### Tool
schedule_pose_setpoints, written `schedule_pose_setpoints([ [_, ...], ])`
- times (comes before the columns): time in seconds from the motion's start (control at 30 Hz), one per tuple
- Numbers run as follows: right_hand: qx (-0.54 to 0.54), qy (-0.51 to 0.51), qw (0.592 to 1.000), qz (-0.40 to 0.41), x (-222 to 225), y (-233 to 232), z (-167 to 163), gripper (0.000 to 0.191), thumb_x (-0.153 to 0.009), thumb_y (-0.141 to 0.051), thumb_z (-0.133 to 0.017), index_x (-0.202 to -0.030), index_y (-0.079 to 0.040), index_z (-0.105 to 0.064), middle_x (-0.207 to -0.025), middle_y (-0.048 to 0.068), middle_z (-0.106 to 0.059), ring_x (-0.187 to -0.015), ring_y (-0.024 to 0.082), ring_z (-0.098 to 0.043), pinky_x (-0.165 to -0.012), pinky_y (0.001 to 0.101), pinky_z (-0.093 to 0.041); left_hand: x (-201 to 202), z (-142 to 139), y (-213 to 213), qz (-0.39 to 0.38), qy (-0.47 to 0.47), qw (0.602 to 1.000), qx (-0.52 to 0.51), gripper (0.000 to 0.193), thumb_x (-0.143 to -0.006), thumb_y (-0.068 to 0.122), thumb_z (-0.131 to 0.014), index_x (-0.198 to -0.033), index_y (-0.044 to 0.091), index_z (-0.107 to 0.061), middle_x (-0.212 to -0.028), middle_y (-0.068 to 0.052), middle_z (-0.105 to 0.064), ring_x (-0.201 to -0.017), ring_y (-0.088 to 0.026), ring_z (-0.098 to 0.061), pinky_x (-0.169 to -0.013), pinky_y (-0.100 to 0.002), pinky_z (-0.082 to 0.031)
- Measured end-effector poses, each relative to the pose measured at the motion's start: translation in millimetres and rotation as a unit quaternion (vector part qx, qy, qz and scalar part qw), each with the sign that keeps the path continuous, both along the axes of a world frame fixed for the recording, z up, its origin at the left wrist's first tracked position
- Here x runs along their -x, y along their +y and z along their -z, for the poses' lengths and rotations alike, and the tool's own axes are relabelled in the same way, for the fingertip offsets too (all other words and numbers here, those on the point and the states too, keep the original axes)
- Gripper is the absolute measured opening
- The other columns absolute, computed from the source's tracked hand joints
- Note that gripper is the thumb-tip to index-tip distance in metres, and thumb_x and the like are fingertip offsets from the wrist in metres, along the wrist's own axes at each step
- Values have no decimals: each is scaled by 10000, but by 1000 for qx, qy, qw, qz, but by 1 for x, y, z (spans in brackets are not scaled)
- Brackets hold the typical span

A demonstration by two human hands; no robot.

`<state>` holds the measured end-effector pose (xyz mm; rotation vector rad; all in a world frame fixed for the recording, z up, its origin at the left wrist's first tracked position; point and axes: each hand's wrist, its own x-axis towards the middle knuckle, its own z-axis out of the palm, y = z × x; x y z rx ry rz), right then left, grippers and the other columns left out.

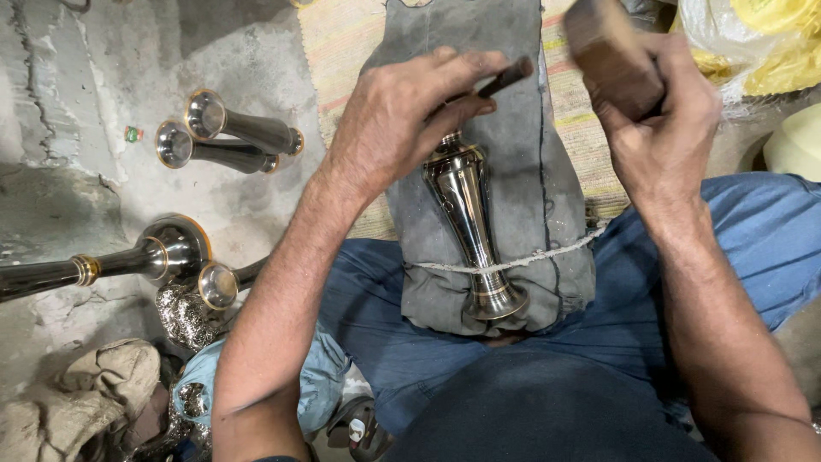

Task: The person sits cross-legged on the floor and uses a hammer and chisel to shape and decorate a silver-colored metal vase. They repeatedly strike the chisel against the vase's rim and body, rotating the object to work on different sections.

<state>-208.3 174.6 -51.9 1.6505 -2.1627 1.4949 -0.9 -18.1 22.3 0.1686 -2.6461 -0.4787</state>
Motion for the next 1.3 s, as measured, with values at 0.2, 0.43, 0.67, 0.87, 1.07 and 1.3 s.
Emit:
schedule_pose_setpoints([
  [0.2,-5,69,997,46,4,-3,14,295,-1017,-88,-822,-1164,5,-583,-931,139,-608,-859,309,-628,-765,442,-488,2,3,7,-5,4,1000,26,392,-1012,234,-794,-1360,148,-638,-1030,-41,-707,-914,-215,-725,-792,-351,-608],
  [0.43,-58,132,989,41,12,-3,5,265,-916,49,-753,-1114,18,-580,-921,161,-627,-866,327,-653,-774,431,-514,-1,10,11,-33,43,998,-27,409,-1014,179,-798,-1373,129,-609,-1180,-44,-744,-1011,-197,-752,-883,-334,-630],
  [0.67,-53,165,985,-26,17,-8,-33,411,-844,69,-744,-1216,44,-573,-1072,198,-670,-993,379,-684,-868,431,-550,-6,20,12,-68,75,991,-89,443,-998,157,-810,-1386,137,-597,-1200,-71,-753,-1011,-178,-789,-865,-308,-666],
  [0.87,-61,236,969,-38,22,-13,-50,373,-832,29,-808,-1146,34,-607,-978,206,-681,-923,407,-674,-813,473,-537,-6,24,10,-101,68,984,-130,417,-992,168,-833,-1348,151,-616,-980,-38,-791,-902,-162,-809,-802,-304,-670],
  [1.07,-108,170,979,-41,25,-9,-47,361,-862,42,-746,-1185,23,-586,-1027,184,-698,-951,384,-693,-830,446,-555,-7,27,10,-78,84,988,-105,460,-979,172,-827,-1382,160,-606,-1119,-71,-778,-997,-189,-800,-865,-312,-673],
  [1.3,-52,45,997,-41,12,-6,-13,288,-949,33,-729,-1166,33,-540,-1086,211,-693,-1035,313,-718,-905,418,-615,4,26,7,-58,47,994,-85,426,-980,185,-812,-1363,154,-627,-1146,-53,-779,-978,-175,-792,-863,-322,-667],
])
